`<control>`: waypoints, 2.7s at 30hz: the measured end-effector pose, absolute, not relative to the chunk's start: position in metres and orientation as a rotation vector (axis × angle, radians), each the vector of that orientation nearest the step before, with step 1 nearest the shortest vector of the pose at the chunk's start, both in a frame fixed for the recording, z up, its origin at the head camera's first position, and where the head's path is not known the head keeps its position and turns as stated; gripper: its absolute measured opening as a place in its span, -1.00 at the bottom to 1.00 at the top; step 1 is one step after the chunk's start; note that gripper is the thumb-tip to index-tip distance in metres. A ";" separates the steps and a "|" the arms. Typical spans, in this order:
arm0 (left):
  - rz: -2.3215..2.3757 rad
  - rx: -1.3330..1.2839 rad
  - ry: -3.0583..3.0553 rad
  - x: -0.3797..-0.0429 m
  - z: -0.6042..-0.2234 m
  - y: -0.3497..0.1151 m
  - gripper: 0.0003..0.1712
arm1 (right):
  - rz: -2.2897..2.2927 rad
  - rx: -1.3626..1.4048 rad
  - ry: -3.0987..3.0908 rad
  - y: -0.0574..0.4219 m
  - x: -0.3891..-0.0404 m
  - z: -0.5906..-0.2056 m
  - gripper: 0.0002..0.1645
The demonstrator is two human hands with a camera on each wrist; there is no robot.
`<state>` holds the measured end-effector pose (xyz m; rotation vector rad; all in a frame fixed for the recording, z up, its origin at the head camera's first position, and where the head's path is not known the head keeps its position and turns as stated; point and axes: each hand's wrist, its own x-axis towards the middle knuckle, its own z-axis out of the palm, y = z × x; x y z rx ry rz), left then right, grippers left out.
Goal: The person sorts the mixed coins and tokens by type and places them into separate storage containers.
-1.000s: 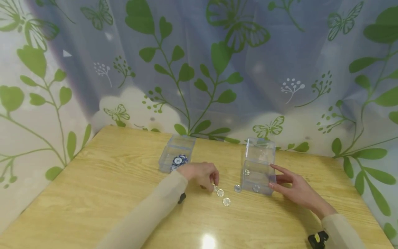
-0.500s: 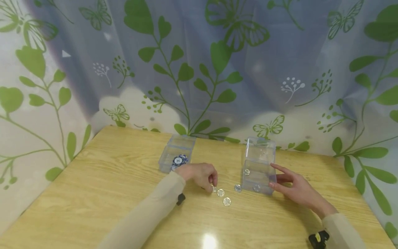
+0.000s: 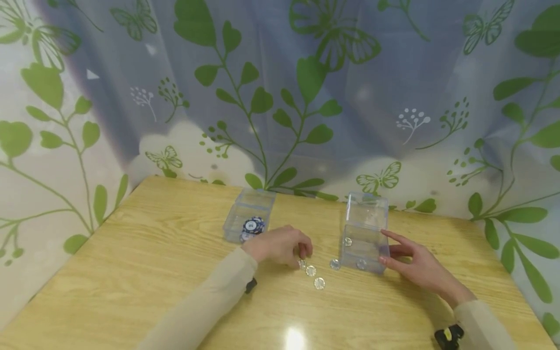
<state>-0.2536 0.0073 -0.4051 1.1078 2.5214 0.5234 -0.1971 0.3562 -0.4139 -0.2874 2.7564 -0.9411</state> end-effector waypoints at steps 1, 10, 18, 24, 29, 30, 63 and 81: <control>0.539 1.108 2.514 -0.254 -0.406 0.007 -0.58 | -0.946 -0.286 2.754 0.356 -0.197 -0.414 -0.19; 0.589 1.121 2.473 -0.254 -0.406 0.007 -0.53 | -0.940 -0.274 2.758 0.356 -0.197 -0.414 -0.19; 0.552 1.026 2.408 -0.257 -0.404 0.012 -0.64 | -0.945 -0.274 2.750 0.358 -0.199 -0.417 -0.20; 0.552 1.002 2.392 -0.263 -0.407 0.010 -0.73 | -0.940 -0.282 2.762 0.358 -0.199 -0.416 -0.19; 0.550 1.041 2.404 -0.264 -0.410 0.006 -0.80 | -0.945 -0.283 2.761 0.356 -0.198 -0.416 -0.18; 0.558 1.037 2.404 -0.264 -0.410 0.006 -0.80 | -0.950 -0.280 2.758 0.356 -0.198 -0.416 -0.18; 0.599 0.836 2.350 -0.258 -0.402 0.013 -0.79 | -0.952 -0.283 2.763 0.355 -0.197 -0.415 -0.19; 0.973 0.857 2.293 -0.266 -0.415 -0.002 -0.93 | -0.926 -0.288 2.778 0.355 -0.200 -0.418 -0.19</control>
